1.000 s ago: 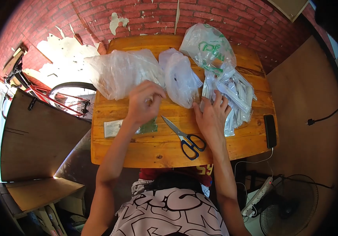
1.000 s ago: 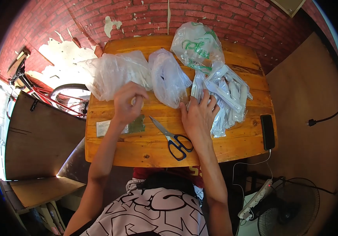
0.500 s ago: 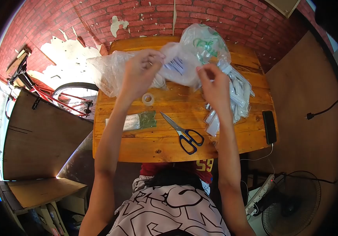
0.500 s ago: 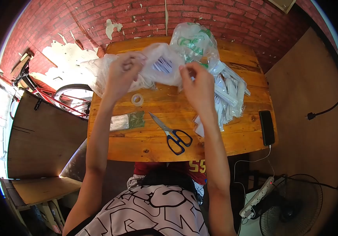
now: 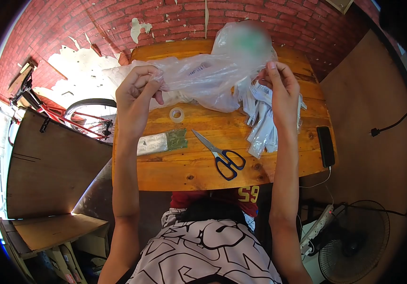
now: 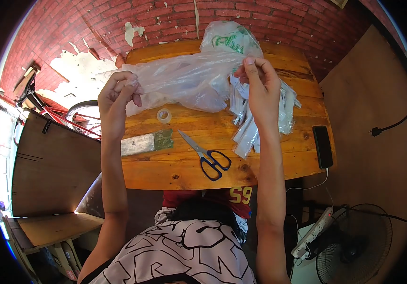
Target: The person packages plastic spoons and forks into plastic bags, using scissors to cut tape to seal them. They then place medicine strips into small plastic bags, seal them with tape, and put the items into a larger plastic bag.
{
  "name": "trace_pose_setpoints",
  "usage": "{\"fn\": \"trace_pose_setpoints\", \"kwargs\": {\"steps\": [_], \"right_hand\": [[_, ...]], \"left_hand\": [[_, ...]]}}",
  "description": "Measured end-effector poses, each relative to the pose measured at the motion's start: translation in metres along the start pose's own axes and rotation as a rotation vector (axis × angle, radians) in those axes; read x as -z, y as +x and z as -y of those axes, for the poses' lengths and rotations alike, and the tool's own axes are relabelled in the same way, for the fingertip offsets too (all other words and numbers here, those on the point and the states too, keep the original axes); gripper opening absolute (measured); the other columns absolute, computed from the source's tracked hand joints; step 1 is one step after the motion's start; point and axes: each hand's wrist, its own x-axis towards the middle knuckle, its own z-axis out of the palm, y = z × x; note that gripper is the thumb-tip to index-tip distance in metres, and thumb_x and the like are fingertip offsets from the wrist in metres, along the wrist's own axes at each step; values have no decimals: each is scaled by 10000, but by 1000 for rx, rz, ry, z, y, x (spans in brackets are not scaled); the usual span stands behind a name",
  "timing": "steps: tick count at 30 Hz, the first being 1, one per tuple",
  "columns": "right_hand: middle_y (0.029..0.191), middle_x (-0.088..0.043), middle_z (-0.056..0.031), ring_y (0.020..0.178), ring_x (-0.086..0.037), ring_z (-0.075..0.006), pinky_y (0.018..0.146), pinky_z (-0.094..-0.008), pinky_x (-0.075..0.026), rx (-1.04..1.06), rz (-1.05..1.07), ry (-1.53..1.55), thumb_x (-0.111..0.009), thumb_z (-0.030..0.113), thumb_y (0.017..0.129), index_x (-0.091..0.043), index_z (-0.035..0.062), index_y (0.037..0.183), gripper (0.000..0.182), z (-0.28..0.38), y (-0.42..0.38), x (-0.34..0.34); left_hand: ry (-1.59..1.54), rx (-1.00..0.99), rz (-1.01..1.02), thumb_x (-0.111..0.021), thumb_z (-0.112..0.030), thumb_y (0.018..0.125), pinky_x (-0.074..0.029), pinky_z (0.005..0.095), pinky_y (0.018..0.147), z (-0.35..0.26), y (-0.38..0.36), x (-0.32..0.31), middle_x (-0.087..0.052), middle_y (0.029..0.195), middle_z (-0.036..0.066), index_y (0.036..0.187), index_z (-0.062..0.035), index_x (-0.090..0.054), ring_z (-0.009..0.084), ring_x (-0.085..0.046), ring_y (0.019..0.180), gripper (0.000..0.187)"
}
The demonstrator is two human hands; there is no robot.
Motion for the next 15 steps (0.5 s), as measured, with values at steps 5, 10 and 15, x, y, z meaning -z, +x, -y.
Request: {"fn": "trace_pose_setpoints", "kwargs": {"steps": [5, 10, 15], "right_hand": [[1331, -725, -117, 1249, -686, -223, 1058, -379, -534, -1, 301, -99, -827, 279, 1030, -630, 25, 1463, 540, -21, -27, -13], [1375, -684, -149, 1343, -627, -314, 1119, -442, -505, -64, 479, -580, -927, 305, 905, -574, 36, 1532, 767, -34, -66, -16], [1256, -686, -119, 1277, -597, -366, 1120, -468, -450, 140, 463, -807, -923, 222, 843, -679, 82, 1402, 626, -43, -79, -10]], "left_hand": [[-78, 4, 9, -630, -99, 1125, -551, 322, 752, 1, 0, -1, -740, 936, 84, 1237, 5, -705, 137, -666, 816, 170], [-92, -10, -4, -615, -98, 1132, -587, 332, 806, 3, 2, 3, -747, 975, 96, 1263, 10, -692, 154, -706, 881, 187], [-138, 36, -78, -607, -94, 1131, -614, 344, 862, 8, 7, 7, -768, 1072, 133, 1286, 5, -683, 165, -723, 914, 199]]}}
